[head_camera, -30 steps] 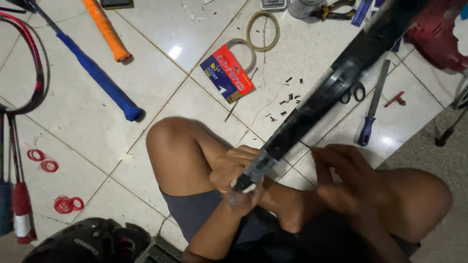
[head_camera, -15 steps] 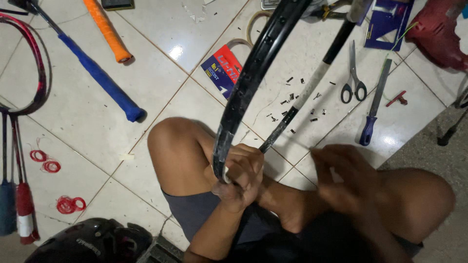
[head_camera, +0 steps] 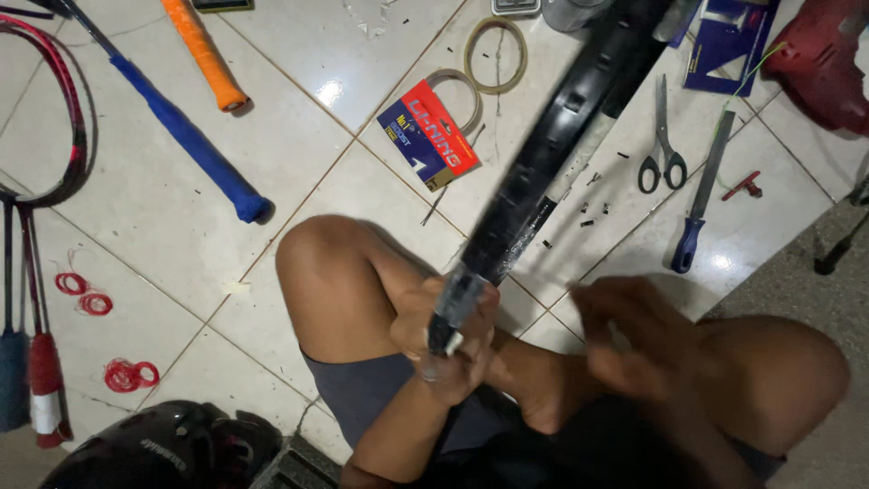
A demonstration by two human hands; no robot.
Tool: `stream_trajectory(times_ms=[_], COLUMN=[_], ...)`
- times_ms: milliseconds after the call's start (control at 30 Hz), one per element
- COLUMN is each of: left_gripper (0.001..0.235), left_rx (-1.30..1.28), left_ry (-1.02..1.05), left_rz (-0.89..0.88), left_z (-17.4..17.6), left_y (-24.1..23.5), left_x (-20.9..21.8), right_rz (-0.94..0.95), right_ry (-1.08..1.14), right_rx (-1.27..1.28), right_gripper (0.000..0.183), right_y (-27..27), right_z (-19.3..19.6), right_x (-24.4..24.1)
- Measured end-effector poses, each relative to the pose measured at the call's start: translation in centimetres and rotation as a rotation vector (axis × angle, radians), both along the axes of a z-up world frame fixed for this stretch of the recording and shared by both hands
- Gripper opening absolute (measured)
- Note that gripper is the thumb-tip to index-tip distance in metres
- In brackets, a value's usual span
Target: The person sits on the floor and uses a screwdriver to remove small black grommets from a badminton racket frame. They then open a package of Li-Ning strings, dip a needle into a container of white paste, and begin threading the string through the racket frame.
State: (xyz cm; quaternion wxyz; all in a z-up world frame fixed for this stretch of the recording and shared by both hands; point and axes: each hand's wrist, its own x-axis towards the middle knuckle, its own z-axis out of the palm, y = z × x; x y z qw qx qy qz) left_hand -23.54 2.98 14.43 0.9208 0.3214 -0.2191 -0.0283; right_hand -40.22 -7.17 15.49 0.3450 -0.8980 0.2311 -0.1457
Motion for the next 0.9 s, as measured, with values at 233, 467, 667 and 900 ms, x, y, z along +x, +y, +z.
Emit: stream_trajectory(times_ms=[233,467,667,900], left_gripper=[0.067,0.058,0.060,0.048], left_rx=[0.018,0.053,0.165,0.314], left_ry=[-0.335,-0.598,-0.683,-0.815], left_rz=[-0.170,-0.294,-0.139,-0.001], left_z=[-1.2,-1.4,-0.2,0.0], left_y=[0.6,0.9,0.4,0.5], left_x=[0.9,1.9,1.1,0.5], right_rz=[-0.094,0.022,0.254,0.478], right_ry=[-0.035,-0.007,-0.075,-0.007], right_rx=[-0.008,-0.422,-0.399,-0.360], right_gripper=[0.009,0.020,0.009,0.058], right_y=[0.0,-0.6,-1.5,-4.5], right_z=[-6.6,-0.3,1.7,0.7], right_x=[-3.4,1.2,1.5,-1.7])
